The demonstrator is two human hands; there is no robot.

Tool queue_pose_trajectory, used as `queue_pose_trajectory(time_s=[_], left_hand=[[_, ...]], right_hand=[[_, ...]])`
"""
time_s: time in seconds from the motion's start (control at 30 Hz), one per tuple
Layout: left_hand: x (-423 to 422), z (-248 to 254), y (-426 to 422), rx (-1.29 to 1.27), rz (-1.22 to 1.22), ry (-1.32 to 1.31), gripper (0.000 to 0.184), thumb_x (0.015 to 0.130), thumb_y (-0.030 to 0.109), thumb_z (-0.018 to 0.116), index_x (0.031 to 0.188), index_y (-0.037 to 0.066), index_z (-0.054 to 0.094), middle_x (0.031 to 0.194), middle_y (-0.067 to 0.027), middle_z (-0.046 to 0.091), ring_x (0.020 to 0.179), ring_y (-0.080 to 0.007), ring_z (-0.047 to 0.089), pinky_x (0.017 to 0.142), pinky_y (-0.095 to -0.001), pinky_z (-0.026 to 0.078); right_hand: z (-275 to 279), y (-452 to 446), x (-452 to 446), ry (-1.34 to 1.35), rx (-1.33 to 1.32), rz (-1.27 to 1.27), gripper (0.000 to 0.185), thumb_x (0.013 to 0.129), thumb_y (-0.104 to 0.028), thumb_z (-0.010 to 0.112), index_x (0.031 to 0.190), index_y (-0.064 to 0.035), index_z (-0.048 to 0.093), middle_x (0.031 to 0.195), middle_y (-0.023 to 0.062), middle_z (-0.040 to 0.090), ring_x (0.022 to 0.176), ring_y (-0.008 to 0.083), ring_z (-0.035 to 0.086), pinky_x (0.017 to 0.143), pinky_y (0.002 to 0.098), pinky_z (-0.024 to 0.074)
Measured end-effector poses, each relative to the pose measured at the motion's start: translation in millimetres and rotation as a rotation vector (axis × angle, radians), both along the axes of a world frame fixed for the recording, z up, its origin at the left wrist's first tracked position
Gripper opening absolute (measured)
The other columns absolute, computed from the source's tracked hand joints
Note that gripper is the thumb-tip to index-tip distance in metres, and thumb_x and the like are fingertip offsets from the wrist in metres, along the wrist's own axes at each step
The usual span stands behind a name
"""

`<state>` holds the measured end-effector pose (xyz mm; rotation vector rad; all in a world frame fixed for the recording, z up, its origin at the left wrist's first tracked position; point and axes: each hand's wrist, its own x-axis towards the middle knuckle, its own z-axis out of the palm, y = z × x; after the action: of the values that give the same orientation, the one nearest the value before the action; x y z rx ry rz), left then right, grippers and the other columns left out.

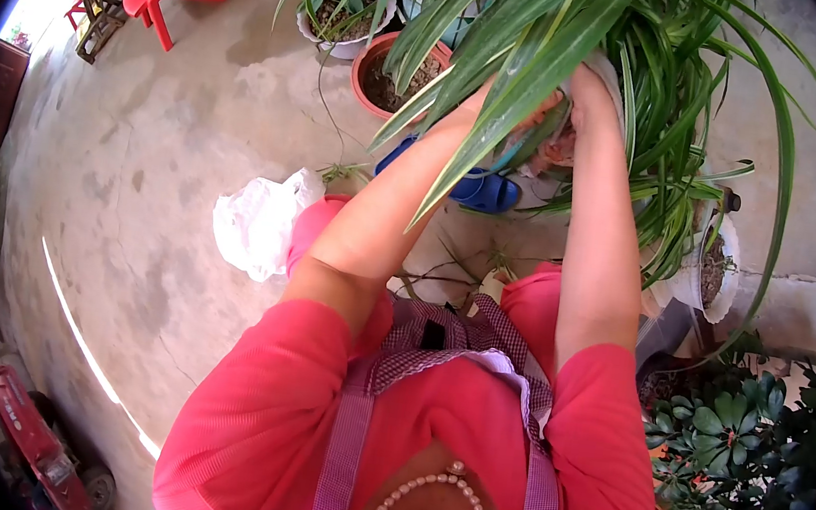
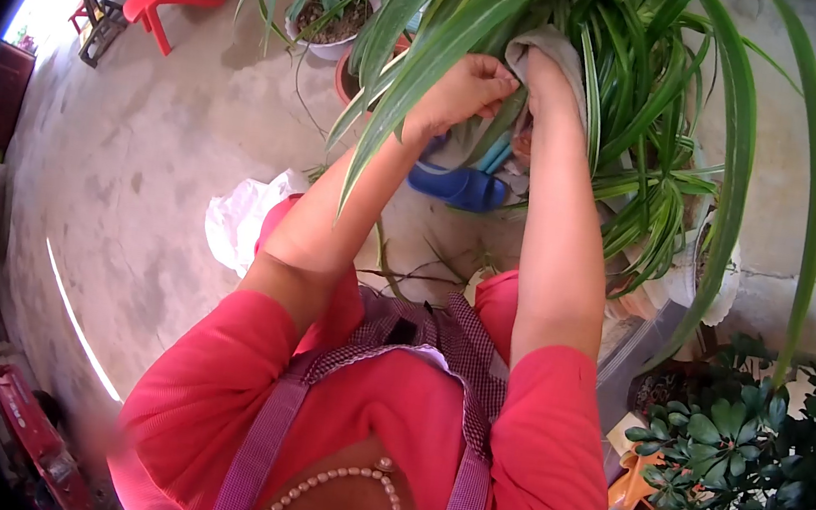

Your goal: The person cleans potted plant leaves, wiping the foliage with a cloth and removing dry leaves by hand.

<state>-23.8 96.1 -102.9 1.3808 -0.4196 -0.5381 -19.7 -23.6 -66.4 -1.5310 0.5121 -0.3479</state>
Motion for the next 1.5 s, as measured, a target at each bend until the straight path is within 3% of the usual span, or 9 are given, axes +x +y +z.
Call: queue_pose_trajectory(time_s=[0.53,0.77,0.9,1.0,1.03,1.13,1.23,1.33,1.5], left_hand=[[7.1,-0.6,17.8,-0.013,-0.083,0.057,0.022,0.083,0.022,0.048,0.092,0.003,0.053,0.079,-0.0040,0.059,0.066,-0.0088,0.054,0.056,-0.0199,0.042],[-11.0,12.2,14.2,0.132,-0.140,-0.011,0.024,0.082,0.025,0.050,0.091,0.004,0.055,0.080,-0.0040,0.059,0.066,-0.0091,0.054,0.057,-0.0197,0.043],[-18.4,16.8,9.8,0.112,-0.185,0.061,0.021,0.082,0.023,0.051,0.089,0.004,0.055,0.080,-0.0051,0.060,0.066,-0.0098,0.055,0.057,-0.0195,0.044],[-17.2,8.6,3.8,-0.036,-0.203,0.155,0.017,0.081,0.019,0.051,0.089,0.003,0.053,0.080,-0.0075,0.061,0.068,-0.0112,0.058,0.056,-0.0199,0.046],[-16.8,4.5,2.1,-0.098,-0.208,0.191,0.016,0.081,0.017,0.051,0.089,0.003,0.052,0.080,-0.0085,0.061,0.068,-0.0118,0.058,0.056,-0.0200,0.046],[-19.7,9.3,3.1,-0.136,-0.167,0.237,0.014,0.081,0.012,0.050,0.090,0.001,0.050,0.080,-0.0114,0.061,0.068,-0.0147,0.060,0.057,-0.0219,0.047],[-20.9,6.0,0.5,-0.124,-0.129,0.245,0.014,0.081,0.011,0.049,0.091,0.000,0.048,0.080,-0.0126,0.061,0.067,-0.0170,0.061,0.056,-0.0233,0.048],[-22.7,8.6,0.3,-0.078,-0.102,0.247,0.014,0.082,0.011,0.049,0.091,0.000,0.049,0.079,-0.0120,0.061,0.067,-0.0166,0.061,0.056,-0.0233,0.048],[-17.3,-0.8,-0.3,0.056,-0.060,0.051,0.012,0.081,0.011,0.050,0.086,0.001,0.052,0.077,-0.0075,0.061,0.063,-0.0116,0.057,0.057,-0.0220,0.046]], right_hand=[[-20.0,36.1,-104.2,0.002,0.245,-0.025,0.021,0.083,-0.020,0.041,0.087,-0.0018,0.051,0.087,0.0083,0.054,0.079,0.0160,0.052,0.070,0.0269,0.0430],[-54.8,45.8,-137.8,-0.038,0.251,0.052,0.032,0.083,-0.030,0.038,0.089,0.0008,0.047,0.076,0.0140,0.055,0.053,0.0212,0.055,0.040,0.0274,0.0426],[-68.4,58.0,-160.1,-0.097,0.273,0.132,0.039,0.079,-0.036,0.042,0.088,0.0011,0.044,0.074,0.0132,0.054,0.051,0.0207,0.054,0.037,0.0257,0.0406],[-50.0,75.7,-177.7,0.069,0.423,0.235,0.033,0.074,-0.033,0.047,0.083,-0.0017,0.044,0.073,0.0106,0.055,0.056,0.0211,0.055,0.043,0.0269,0.0420],[-57.8,68.3,-178.7,0.227,0.603,0.337,0.020,0.074,-0.021,0.048,0.083,-0.0038,0.047,0.070,0.0088,0.056,0.058,0.0196,0.055,0.048,0.0265,0.0426],[-123.0,52.0,-187.2,0.264,0.254,0.533,0.010,0.069,-0.008,0.048,0.070,-0.0035,0.057,0.069,0.0101,0.059,0.056,0.0220,0.056,0.053,0.0306,0.0442],[-98.7,93.5,-207.7,0.501,-1.418,0.784,0.017,0.066,-0.017,0.050,0.064,-0.0055,0.063,0.068,0.0137,0.060,0.062,0.0270,0.059,0.057,0.0345,0.0458],[-78.1,116.5,-218.7,0.920,-1.104,0.893,0.016,0.064,-0.016,0.051,0.066,-0.0062,0.064,0.068,0.0149,0.059,0.069,0.0291,0.059,0.061,0.0353,0.0461],[-167.8,107.8,-272.8,0.583,-1.060,0.968,0.016,0.067,-0.015,0.053,0.076,-0.0044,0.059,0.076,0.0162,0.059,0.071,0.0278,0.058,0.060,0.0362,0.0455]])
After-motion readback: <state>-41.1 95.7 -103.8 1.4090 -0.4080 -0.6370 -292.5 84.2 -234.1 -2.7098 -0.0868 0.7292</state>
